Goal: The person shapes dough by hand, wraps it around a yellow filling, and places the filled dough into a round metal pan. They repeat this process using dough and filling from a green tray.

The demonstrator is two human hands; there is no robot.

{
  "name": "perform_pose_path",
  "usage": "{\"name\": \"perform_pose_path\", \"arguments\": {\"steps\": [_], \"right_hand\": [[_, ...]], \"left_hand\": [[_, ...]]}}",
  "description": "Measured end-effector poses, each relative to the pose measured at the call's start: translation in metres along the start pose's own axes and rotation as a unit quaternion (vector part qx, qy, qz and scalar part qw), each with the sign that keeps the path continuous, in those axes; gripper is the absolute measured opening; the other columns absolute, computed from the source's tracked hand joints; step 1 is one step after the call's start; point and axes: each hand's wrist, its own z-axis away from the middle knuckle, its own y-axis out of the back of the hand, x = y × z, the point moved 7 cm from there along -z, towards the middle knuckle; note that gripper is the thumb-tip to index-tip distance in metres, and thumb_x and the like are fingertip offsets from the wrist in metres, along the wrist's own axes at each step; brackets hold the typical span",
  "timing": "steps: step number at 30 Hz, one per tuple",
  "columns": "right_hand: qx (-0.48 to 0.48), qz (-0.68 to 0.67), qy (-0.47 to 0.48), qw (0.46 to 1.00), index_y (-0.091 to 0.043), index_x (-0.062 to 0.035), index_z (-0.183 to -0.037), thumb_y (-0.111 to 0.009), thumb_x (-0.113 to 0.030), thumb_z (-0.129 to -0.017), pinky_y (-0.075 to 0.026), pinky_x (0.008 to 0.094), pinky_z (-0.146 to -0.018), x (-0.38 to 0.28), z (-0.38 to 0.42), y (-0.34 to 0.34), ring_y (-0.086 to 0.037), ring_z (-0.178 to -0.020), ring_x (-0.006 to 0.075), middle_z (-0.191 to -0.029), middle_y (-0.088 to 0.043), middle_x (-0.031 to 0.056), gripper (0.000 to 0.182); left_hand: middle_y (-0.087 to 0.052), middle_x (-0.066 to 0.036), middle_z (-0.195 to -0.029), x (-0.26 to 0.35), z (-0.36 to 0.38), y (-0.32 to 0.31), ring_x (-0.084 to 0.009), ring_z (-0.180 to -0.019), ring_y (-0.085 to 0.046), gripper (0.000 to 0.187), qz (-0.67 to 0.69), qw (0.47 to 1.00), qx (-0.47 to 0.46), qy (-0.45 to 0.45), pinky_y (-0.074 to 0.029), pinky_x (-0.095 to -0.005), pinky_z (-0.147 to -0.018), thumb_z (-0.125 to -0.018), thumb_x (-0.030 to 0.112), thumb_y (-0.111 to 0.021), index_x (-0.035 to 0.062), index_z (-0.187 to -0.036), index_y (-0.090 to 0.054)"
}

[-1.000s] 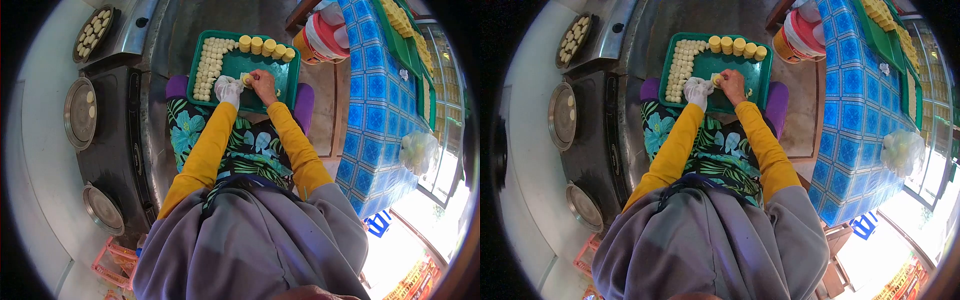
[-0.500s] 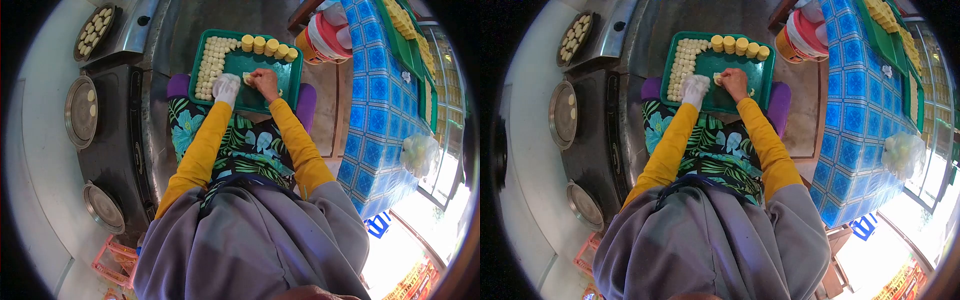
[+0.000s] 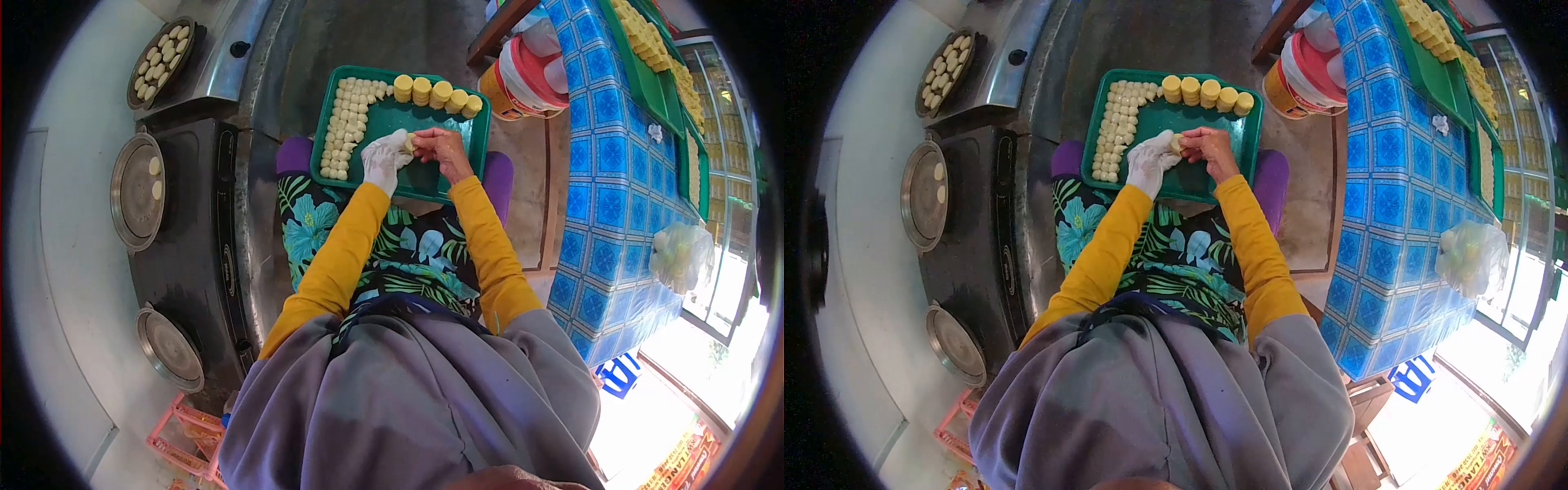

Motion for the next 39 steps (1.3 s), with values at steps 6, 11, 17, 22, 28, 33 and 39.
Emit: {"name": "perform_pose_path", "arguments": {"steps": [6,11,17,22,28,33,39], "right_hand": [[-0.041,0.051,0.101,0.993,-0.072,0.0025,-0.101,-0.07,-0.008,-0.088,-0.048,0.0241,-0.056,-0.047,0.039,-0.027,-0.067,-0.07,0.0147,-0.082,-0.069,0.0064,0.017],[0.033,-0.063,0.084,0.994,-0.071,0.0019,-0.094,-0.071,-0.009,-0.087,-0.045,0.0249,-0.053,-0.035,0.05,-0.022,-0.062,-0.063,0.0114,-0.077,-0.067,0.0044,0.013],[-0.012,-0.112,0.058,0.992,-0.07,-0.0001,-0.092,-0.071,-0.012,-0.09,-0.046,0.0257,-0.05,-0.023,0.043,-0.03,-0.058,-0.057,0.0101,-0.071,-0.064,0.0013,0.012],[0.043,-0.038,0.122,0.991,-0.07,0.0013,-0.093,-0.07,-0.008,-0.087,-0.049,0.0284,-0.054,-0.042,0.049,-0.036,-0.06,-0.06,0.0135,-0.073,-0.065,0.0045,0.011],[0.206,0.564,0.515,0.612,-0.071,0.0005,-0.1,-0.064,-0.001,-0.077,-0.049,0.0368,-0.078,-0.1,0.121,-0.09,-0.06,-0.09,0.0298,-0.088,-0.06,0.0137,0.025],[0.185,0.423,0.579,0.672,-0.069,0.0008,-0.106,-0.063,-0.005,-0.077,-0.046,0.0401,-0.079,-0.121,0.132,-0.071,-0.06,-0.093,0.0275,-0.096,-0.064,0.0131,0.031],[0.086,-0.09,0.164,0.979,-0.073,-0.009,-0.093,-0.074,-0.023,-0.083,-0.045,0.0357,-0.074,-0.096,0.087,-0.04,-0.061,-0.084,0.0164,-0.087,-0.067,0.0019,0.017]], "left_hand": [[-0.069,-0.011,-0.103,0.002,0.004,0.004,-0.0196,-0.089,-0.068,0.036,0.163,0.981,-0.002,0.104,-0.055,-0.0314,-0.083,-0.089,0.015,-0.071,-0.0037,-0.119,-0.064],[-0.061,-0.014,-0.122,0.034,0.016,-0.001,-0.0203,-0.102,-0.065,0.055,0.224,0.971,-0.028,0.083,-0.055,-0.0342,-0.089,-0.091,0.007,-0.066,-0.0056,-0.14,-0.044],[-0.065,-0.014,-0.116,0.046,0.019,0.002,-0.0195,-0.095,-0.066,0.056,0.16,0.983,-0.05,0.077,-0.056,-0.0325,-0.085,-0.088,0.011,-0.069,-0.0072,-0.136,-0.047],[-0.07,-0.011,-0.1,0.04,0.006,0.007,-0.0169,-0.085,-0.068,0.034,0.095,0.991,0.053,0.072,-0.056,-0.0279,-0.069,-0.083,0.013,-0.074,-0.0039,-0.111,-0.067],[-0.07,-0.006,-0.095,0.046,0.006,-0.009,-0.0154,-0.083,-0.067,0.023,0.216,0.976,0.016,0.014,-0.052,-0.0285,-0.074,-0.091,0.021,-0.072,0.0008,-0.102,-0.068],[-0.069,-0.009,-0.097,0.073,0.01,-0.013,-0.0195,-0.087,-0.067,0.019,0.269,0.961,-0.062,-0.015,-0.055,-0.0333,-0.08,-0.092,0.014,-0.068,-0.0015,-0.104,-0.066],[-0.069,-0.011,-0.098,0.106,0.017,-0.033,-0.0209,-0.084,-0.069,0.024,0.25,0.947,-0.192,0.056,-0.057,-0.0322,-0.078,-0.089,0.009,-0.069,-0.0037,-0.109,-0.065]]}}
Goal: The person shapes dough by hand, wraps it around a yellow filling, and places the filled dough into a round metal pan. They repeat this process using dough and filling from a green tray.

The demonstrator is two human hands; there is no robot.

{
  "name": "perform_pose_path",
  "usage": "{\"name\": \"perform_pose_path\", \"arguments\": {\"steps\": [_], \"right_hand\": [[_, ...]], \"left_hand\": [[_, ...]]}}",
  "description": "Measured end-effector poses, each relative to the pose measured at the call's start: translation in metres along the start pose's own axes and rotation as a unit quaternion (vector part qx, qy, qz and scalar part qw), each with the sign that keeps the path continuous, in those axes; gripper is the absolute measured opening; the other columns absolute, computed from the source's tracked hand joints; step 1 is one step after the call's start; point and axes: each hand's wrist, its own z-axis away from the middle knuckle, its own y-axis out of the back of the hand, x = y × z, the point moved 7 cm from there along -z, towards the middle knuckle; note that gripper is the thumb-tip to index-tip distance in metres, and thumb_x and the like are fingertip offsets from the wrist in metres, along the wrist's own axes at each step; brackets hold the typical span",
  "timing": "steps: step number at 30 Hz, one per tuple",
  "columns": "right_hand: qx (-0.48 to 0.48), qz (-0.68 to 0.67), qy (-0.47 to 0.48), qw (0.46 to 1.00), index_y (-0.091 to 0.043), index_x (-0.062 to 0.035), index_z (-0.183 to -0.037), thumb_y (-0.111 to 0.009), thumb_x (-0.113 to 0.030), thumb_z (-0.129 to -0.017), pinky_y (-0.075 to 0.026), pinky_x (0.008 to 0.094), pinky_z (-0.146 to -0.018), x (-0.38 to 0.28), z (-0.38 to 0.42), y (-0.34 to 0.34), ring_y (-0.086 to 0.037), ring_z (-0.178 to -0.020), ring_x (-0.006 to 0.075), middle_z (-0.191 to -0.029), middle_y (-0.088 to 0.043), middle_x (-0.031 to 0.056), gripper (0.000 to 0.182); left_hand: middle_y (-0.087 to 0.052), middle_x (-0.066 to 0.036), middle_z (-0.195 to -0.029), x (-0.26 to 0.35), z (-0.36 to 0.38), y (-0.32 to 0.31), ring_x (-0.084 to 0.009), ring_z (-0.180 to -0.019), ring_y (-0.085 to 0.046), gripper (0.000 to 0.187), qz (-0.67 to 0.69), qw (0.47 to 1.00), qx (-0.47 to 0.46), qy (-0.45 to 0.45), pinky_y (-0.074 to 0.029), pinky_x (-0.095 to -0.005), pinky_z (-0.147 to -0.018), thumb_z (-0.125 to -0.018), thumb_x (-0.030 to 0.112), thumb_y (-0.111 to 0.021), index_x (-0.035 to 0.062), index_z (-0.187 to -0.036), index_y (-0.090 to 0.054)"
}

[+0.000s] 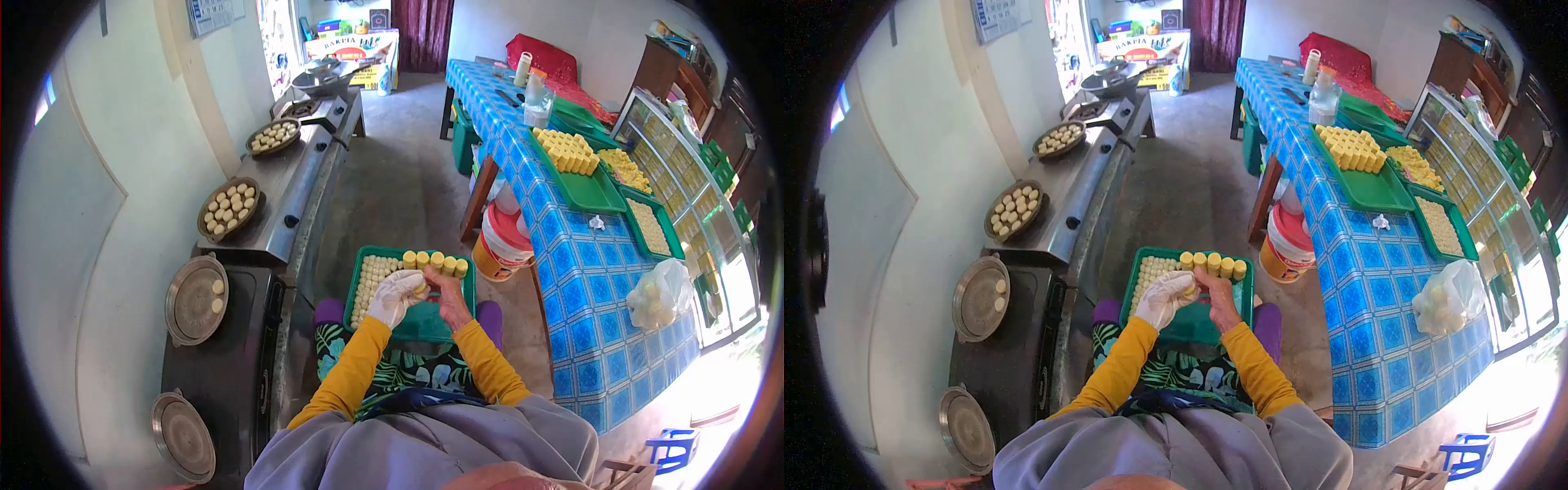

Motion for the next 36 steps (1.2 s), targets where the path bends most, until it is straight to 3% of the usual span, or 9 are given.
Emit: {"name": "perform_pose_path", "arguments": {"steps": [9,15,18,20,24,26,30,32,36], "right_hand": [[-0.04,0.0,-0.036,0.999,-0.072,-0.0064,-0.083,-0.076,-0.022,-0.083,-0.046,0.0283,-0.063,0.026,-0.011,-0.002,-0.061,-0.073,0.0125,-0.077,-0.066,0.0012,0.016],[-0.036,-0.043,0.107,0.993,-0.075,0.0005,-0.09,-0.069,-0.016,-0.089,-0.046,0.0258,-0.061,-0.002,0.008,-0.012,-0.058,-0.068,0.0104,-0.077,-0.066,0.0023,0.018],[-0.096,0.112,0.247,0.958,-0.075,0.0032,-0.097,-0.067,-0.014,-0.091,-0.049,0.028,-0.073,-0.01,0.008,-0.007,-0.061,-0.078,0.0126,-0.087,-0.069,0.0063,0.019],[-0.096,0.27,0.43,0.856,-0.075,0.0012,-0.096,-0.07,-0.012,-0.087,-0.049,0.0292,-0.076,-0.035,0.026,-0.014,-0.061,-0.085,0.0139,-0.095,-0.07,0.0066,0.017],[-0.11,0.256,0.433,0.857,-0.076,-0.001,-0.096,-0.072,-0.01,-0.084,-0.049,0.03,-0.078,-0.045,0.026,-0.015,-0.061,-0.089,0.017,-0.097,-0.069,0.0073,0.016],[-0.168,0.054,0.241,0.954,-0.076,-0.0022,-0.094,-0.073,-0.01,-0.082,-0.049,0.0322,-0.08,-0.026,0.007,-0.013,-0.062,-0.089,0.0213,-0.097,-0.067,0.0094,0.015],[-0.153,0.09,0.291,0.94,-0.077,-0.0027,-0.094,-0.074,-0.012,-0.082,-0.048,0.0346,-0.082,-0.037,0.01,-0.017,-0.061,-0.092,0.0247,-0.096,-0.066,0.0106,0.015],[-0.094,0.27,0.485,0.827,-0.077,-0.0035,-0.092,-0.074,-0.014,-0.083,-0.047,0.0365,-0.085,-0.067,0.035,-0.026,-0.059,-0.095,0.0258,-0.098,-0.066,0.0106,0.014],[-0.093,0.356,0.561,0.741,-0.076,-0.003,-0.096,-0.07,-0.017,-0.086,-0.047,0.0396,-0.087,-0.077,0.044,-0.039,-0.057,-0.098,0.0274,-0.1,-0.065,0.01,0.019]], "left_hand": [[-0.067,-0.015,-0.108,0.002,0.011,0.007,-0.0235,-0.088,-0.07,0.048,-0.118,0.99,0.078,0.003,-0.058,-0.0324,-0.075,-0.085,0.008,-0.072,-0.0104,-0.126,-0.054],[-0.067,-0.013,-0.11,0.005,0.01,-0.001,-0.0253,-0.098,-0.068,0.024,-0.054,0.997,0.05,-0.011,-0.059,-0.0344,-0.082,-0.088,0.005,-0.067,-0.0075,-0.108,-0.065],[-0.068,-0.013,-0.11,0.004,0.008,0.009,-0.0247,-0.1,-0.068,0.022,-0.024,0.999,0.02,0.005,-0.059,-0.0366,-0.085,-0.09,0.003,-0.065,-0.0059,-0.111,-0.064],[-0.068,-0.013,-0.109,0.002,0.007,0.013,-0.0239,-0.099,-0.068,0.022,-0.013,0.998,0.041,0.04,-0.059,-0.0375,-0.086,-0.091,0.004,-0.065,-0.0049,-0.112,-0.064],[-0.068,-0.013,-0.107,-0.001,0.009,0.007,-0.0224,-0.096,-0.068,0.022,0.03,0.996,0.044,0.072,-0.059,-0.0385,-0.087,-0.094,0.007,-0.063,-0.0032,-0.113,-0.063],[-0.068,-0.012,-0.106,-0.002,0.006,0.007,-0.0221,-0.096,-0.068,0.021,0.029,0.996,0.04,0.073,-0.058,-0.0381,-0.087,-0.095,0.007,-0.063,-0.0028,-0.113,-0.063],[-0.067,-0.009,-0.108,-0.006,-0.005,0.016,-0.0204,-0.098,-0.066,0.019,0.034,0.997,0.021,0.064,-0.057,-0.0358,-0.086,-0.096,0.01,-0.062,-0.0004,-0.112,-0.063],[-0.067,-0.008,-0.109,0.002,0.004,0.003,-0.0193,-0.101,-0.065,0.019,0.034,0.998,0.025,0.038,-0.056,-0.035,-0.087,-0.097,0.01,-0.061,0.0012,-0.113,-0.063],[-0.064,-0.006,-0.116,0.003,-0.001,0.007,-0.0168,-0.106,-0.062,0.019,0.09,0.996,0.01,0.012,-0.053,-0.0337,-0.09,-0.1,0.011,-0.056,0.004,-0.117,-0.061]]}}
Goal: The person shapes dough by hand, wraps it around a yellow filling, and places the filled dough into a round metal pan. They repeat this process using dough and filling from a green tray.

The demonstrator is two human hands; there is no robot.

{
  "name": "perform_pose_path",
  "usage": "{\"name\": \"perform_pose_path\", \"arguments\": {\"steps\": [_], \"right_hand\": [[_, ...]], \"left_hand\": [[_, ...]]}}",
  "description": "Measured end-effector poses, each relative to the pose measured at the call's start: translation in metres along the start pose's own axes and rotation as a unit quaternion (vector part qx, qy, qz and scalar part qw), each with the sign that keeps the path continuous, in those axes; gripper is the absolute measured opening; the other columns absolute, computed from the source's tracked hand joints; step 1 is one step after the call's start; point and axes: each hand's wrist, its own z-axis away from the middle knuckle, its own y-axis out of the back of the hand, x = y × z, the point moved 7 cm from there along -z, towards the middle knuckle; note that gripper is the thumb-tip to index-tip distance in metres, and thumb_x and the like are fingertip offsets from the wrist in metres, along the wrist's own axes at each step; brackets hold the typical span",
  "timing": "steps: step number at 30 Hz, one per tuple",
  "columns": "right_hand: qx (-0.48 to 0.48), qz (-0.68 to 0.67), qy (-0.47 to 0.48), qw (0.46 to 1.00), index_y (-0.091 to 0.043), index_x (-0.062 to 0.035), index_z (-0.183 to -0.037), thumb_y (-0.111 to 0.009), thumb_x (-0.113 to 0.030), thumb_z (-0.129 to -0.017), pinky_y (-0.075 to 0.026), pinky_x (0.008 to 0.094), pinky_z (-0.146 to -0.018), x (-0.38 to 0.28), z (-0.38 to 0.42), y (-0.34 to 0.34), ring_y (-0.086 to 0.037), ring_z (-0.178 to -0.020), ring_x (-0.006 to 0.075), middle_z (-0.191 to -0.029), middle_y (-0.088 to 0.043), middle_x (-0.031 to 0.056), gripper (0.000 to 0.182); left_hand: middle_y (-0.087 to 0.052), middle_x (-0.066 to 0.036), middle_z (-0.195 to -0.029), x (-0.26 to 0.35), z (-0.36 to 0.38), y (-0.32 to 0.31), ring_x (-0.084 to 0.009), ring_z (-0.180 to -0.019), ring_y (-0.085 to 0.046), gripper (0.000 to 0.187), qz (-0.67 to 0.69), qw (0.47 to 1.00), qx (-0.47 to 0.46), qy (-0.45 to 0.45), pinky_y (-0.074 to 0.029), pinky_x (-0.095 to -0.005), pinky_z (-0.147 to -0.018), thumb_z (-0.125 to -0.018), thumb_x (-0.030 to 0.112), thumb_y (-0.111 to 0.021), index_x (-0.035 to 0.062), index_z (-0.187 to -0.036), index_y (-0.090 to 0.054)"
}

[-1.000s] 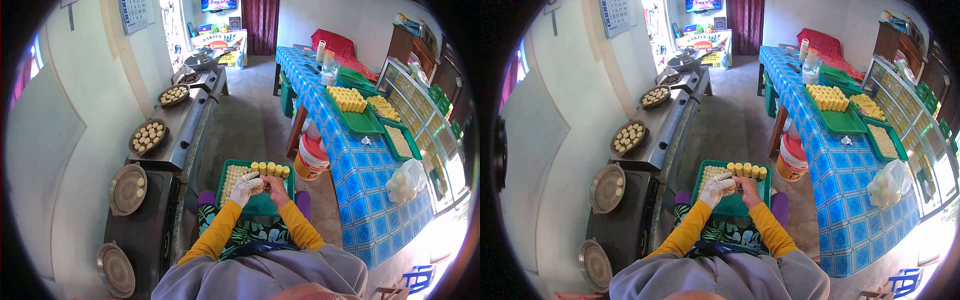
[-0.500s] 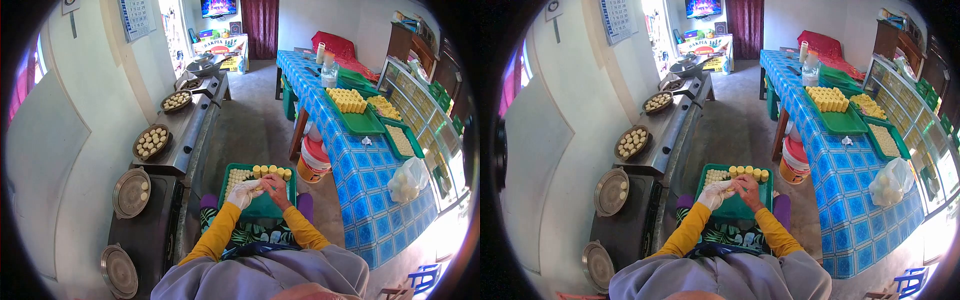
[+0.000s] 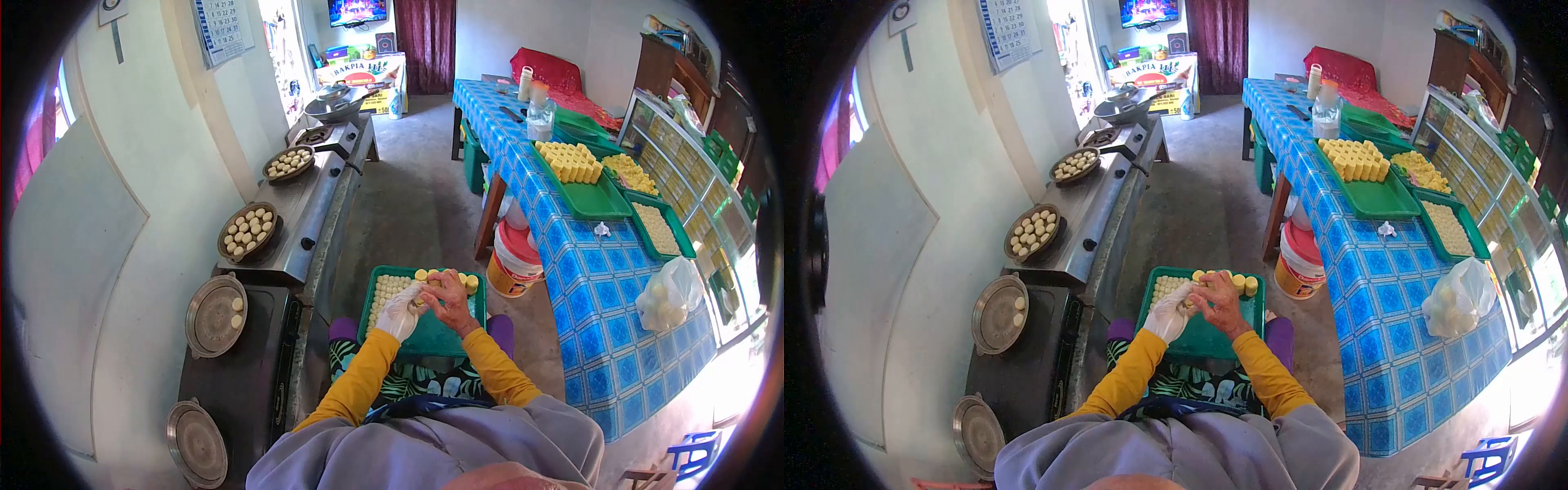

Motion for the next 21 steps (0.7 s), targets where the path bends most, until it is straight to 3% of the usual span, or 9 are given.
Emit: {"name": "perform_pose_path", "arguments": {"steps": [3,10,15,17,21], "right_hand": [[0.002,-0.029,-0.032,0.999,-0.076,-0.0054,-0.094,-0.07,-0.021,-0.088,-0.045,0.0413,-0.089,0.013,0.001,-0.008,-0.057,-0.099,0.0292,-0.104,-0.065,0.0122,0.018],[-0.048,-0.049,-0.08,0.994,-0.073,-0.0061,-0.113,-0.06,-0.029,-0.095,-0.04,0.0422,-0.098,0.027,0.005,-0.032,-0.053,-0.111,0.0306,-0.115,-0.062,0.0146,0.032],[-0.068,-0.067,-0.094,0.991,-0.071,-0.0039,-0.117,-0.061,-0.026,-0.095,-0.043,0.0426,-0.095,0.032,0.014,-0.035,-0.055,-0.109,0.0292,-0.117,-0.063,0.0142,0.033],[0.039,-0.311,-0.227,0.922,-0.07,0.0001,-0.118,-0.066,-0.023,-0.092,-0.046,0.037,-0.09,0.042,0.026,-0.029,-0.059,-0.108,0.0231,-0.123,-0.064,0.0125,0.035],[0.063,-0.387,-0.273,0.879,-0.071,0.0025,-0.115,-0.072,-0.019,-0.088,-0.048,0.0304,-0.082,0.04,0.05,-0.033,-0.062,-0.102,0.0165,-0.119,-0.068,0.0091,0.034]], "left_hand": [[-0.064,-0.006,-0.116,0.003,0.004,-0.007,-0.0165,-0.105,-0.062,0.02,0.028,0.999,0.042,-0.005,-0.053,-0.034,-0.09,-0.101,0.013,-0.054,0.0044,-0.118,-0.059],[-0.064,-0.007,-0.108,-0.003,0.002,-0.001,-0.0193,-0.102,-0.062,0.019,0.104,0.992,0.066,0.028,-0.055,-0.0371,-0.087,-0.101,0.016,-0.057,0.0057,-0.117,-0.059],[-0.065,-0.009,-0.106,-0.005,-0.002,0.018,-0.0192,-0.094,-0.064,0.02,0.056,0.996,0.028,0.065,-0.057,-0.03,-0.079,-0.101,0.016,-0.056,0.0009,-0.112,-0.062],[-0.065,-0.009,-0.107,0.0,0.004,0.012,-0.0187,-0.094,-0.065,0.022,0.034,0.998,0.041,0.027,-0.058,-0.0288,-0.077,-0.101,0.017,-0.057,-0.0003,-0.115,-0.062],[-0.066,-0.009,-0.11,0.011,0.007,0.008,-0.0174,-0.095,-0.066,0.03,-0.048,0.994,0.073,-0.061,-0.059,-0.0292,-0.078,-0.099,0.016,-0.06,-0.0028,-0.122,-0.061]]}}
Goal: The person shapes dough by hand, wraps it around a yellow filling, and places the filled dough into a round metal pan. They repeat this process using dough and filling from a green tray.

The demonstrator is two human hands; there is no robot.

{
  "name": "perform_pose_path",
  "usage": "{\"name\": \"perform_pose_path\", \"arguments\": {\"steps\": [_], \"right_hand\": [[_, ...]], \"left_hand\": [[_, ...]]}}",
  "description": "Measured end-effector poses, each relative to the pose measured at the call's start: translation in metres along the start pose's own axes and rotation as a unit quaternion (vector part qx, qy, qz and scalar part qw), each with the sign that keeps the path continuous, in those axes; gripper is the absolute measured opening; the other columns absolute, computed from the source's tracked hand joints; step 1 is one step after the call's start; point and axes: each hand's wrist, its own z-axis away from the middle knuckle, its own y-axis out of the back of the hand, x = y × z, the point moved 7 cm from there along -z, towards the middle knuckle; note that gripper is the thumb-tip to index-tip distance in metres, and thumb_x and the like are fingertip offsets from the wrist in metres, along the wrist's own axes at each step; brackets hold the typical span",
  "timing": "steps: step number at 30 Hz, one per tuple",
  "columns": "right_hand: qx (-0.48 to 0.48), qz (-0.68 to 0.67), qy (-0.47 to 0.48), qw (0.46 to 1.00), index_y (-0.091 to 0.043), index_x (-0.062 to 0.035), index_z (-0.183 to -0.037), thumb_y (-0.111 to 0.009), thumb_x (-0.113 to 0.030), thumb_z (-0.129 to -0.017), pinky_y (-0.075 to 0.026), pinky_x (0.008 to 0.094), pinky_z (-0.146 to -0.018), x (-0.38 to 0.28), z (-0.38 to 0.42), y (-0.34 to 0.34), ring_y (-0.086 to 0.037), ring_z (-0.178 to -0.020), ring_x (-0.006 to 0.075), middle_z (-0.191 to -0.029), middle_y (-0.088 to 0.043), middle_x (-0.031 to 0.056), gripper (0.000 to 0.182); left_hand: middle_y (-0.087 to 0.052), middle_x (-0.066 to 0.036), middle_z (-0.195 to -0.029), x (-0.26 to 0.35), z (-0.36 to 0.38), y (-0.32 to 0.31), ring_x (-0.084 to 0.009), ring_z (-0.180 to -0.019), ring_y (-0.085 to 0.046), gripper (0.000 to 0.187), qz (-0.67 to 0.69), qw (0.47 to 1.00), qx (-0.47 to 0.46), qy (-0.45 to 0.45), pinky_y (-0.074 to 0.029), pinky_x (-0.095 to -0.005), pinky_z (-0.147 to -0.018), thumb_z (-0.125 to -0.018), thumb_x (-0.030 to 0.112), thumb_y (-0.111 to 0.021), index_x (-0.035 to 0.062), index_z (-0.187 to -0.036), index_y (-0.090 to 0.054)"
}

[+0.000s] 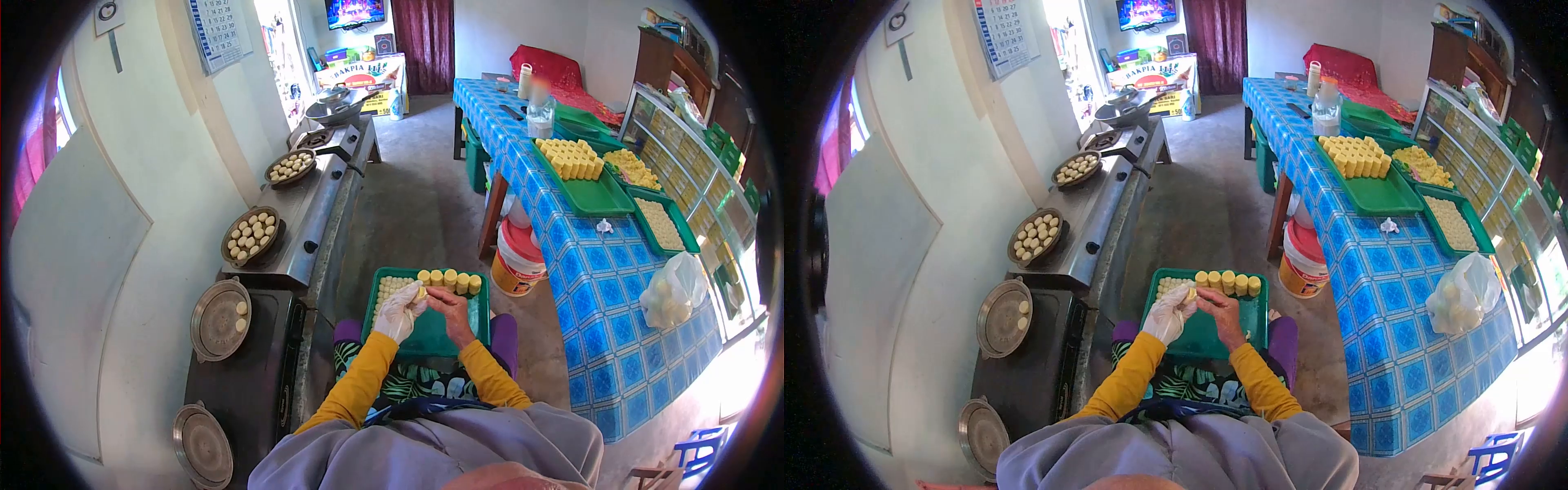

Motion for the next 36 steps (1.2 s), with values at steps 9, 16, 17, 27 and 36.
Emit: {"name": "perform_pose_path", "arguments": {"steps": [9,16,17,27,36], "right_hand": [[0.119,-0.017,-0.102,0.988,-0.074,0.0017,-0.107,-0.075,-0.011,-0.085,-0.049,0.0257,-0.074,0.016,0.008,0.005,-0.061,-0.084,0.0107,-0.099,-0.071,0.0034,0.026],[0.118,-0.042,-0.16,0.979,-0.074,-0.0022,-0.109,-0.071,-0.016,-0.088,-0.047,0.0251,-0.077,0.024,0.003,0.016,-0.063,-0.09,0.01,-0.101,-0.072,0.0031,0.026],[0.133,0.012,-0.151,0.979,-0.072,-0.0032,-0.113,-0.069,-0.021,-0.09,-0.046,0.0254,-0.074,0.019,0.001,0.02,-0.063,-0.091,0.0098,-0.103,-0.072,0.003,0.029],[0.148,-0.056,-0.18,0.971,-0.075,-0.0004,-0.101,-0.077,-0.012,-0.086,-0.04,0.021,-0.056,0.006,0.001,0.014,-0.053,-0.065,0.0064,-0.084,-0.067,-0.0003,0.019],[0.154,0.005,-0.174,0.973,-0.073,0.0021,-0.098,-0.074,-0.007,-0.085,-0.046,0.0266,-0.056,0.012,-0.001,0.009,-0.058,-0.066,0.011,-0.083,-0.067,0.0027,0.016]], "left_hand": [[-0.064,-0.012,-0.115,-0.002,0.006,-0.001,-0.0192,-0.101,-0.066,0.027,-0.142,0.986,0.039,-0.081,-0.057,-0.0324,-0.086,-0.096,0.015,-0.063,-0.0033,-0.116,-0.062],[-0.065,-0.011,-0.117,0.004,0.017,-0.031,-0.0193,-0.102,-0.066,0.036,-0.143,0.987,-0.047,-0.055,-0.055,-0.0355,-0.092,-0.097,0.018,-0.062,-0.0027,-0.125,-0.058],[-0.066,-0.011,-0.117,0.006,0.016,-0.031,-0.0199,-0.102,-0.066,0.037,-0.137,0.988,-0.045,-0.056,-0.056,-0.0346,-0.09,-0.097,0.018,-0.062,-0.0028,-0.126,-0.058],[-0.068,-0.014,-0.116,0.005,0.006,-0.023,-0.0202,-0.097,-0.07,0.034,-0.089,0.994,-0.017,-0.057,-0.06,-0.0314,-0.083,-0.093,0.006,-0.065,-0.0063,-0.125,-0.06],[-0.071,-0.01,-0.101,0.008,0.008,-0.013,-0.0163,-0.085,-0.069,0.036,-0.232,0.964,0.064,-0.114,-0.059,-0.0286,-0.079,-0.086,0.004,-0.073,-0.0051,-0.119,-0.065]]}}
